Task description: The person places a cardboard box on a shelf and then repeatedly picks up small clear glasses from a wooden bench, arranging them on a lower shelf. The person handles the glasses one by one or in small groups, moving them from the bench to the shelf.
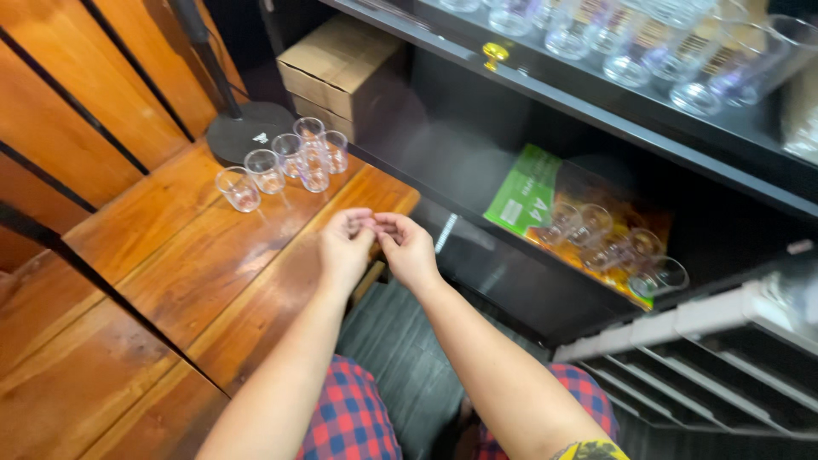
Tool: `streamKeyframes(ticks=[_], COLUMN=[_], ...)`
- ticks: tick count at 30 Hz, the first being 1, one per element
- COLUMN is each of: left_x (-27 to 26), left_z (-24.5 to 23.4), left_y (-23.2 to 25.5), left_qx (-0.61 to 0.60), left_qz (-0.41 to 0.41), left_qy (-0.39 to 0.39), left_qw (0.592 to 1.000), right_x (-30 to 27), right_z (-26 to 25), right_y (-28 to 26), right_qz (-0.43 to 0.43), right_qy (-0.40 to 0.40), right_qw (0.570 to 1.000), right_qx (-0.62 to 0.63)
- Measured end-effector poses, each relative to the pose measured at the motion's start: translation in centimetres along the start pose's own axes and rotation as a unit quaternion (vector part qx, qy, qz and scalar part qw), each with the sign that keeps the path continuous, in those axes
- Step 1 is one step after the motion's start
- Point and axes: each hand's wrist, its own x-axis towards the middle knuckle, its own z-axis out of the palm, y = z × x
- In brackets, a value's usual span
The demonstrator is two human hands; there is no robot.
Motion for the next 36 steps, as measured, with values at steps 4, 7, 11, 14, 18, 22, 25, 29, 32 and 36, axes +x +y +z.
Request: streamKeyframes(ticks=[4,7,11,14,18,22,25,29,32,36], left_x=[5.5,8.4,9.8,10.6,11.0,11.1,11.1,11.0,10.5,9.6], left_z=[-4.7,-6.8,-7.7,-7.8,-7.2,-7.0,-7.4,-7.9,-7.8,-7.2], left_y=[-3.2,-4.9,-4.4,-4.6,-4.0,-2.8,-2.0,-1.9,-1.5,-1.3], left_qx=[0.044,0.06,0.093,0.12,0.155,0.156,0.183,0.176,0.16,0.133], left_qz=[0.031,0.03,0.01,0.004,-0.012,-0.022,-0.049,-0.063,-0.069,-0.073], left_qy=[0.061,0.094,0.113,0.112,0.103,0.085,0.082,0.07,0.078,0.096], left_qw=[0.997,0.993,0.989,0.986,0.983,0.984,0.978,0.98,0.982,0.984], right_x=[3.8,5.7,8.2,9.5,11.0,11.7,11.6,10.7,9.8,8.9], right_z=[2.4,4.0,6.4,7.8,9.1,10.4,10.8,11.1,10.9,10.3], right_y=[0.7,0.4,0.8,1.1,1.9,2.2,1.8,0.5,0.0,0.5], right_qz=[-0.017,-0.019,-0.012,0.007,0.019,0.035,0.042,0.042,0.032,0.012], right_qy=[-0.005,-0.006,-0.01,-0.011,-0.018,-0.026,-0.038,-0.041,-0.038,-0.029], right_qw=[1.0,0.997,0.995,0.994,0.985,0.981,0.985,0.992,0.995,0.996], right_qx=[-0.021,-0.072,-0.095,-0.104,-0.168,-0.19,-0.164,-0.115,-0.086,-0.086])
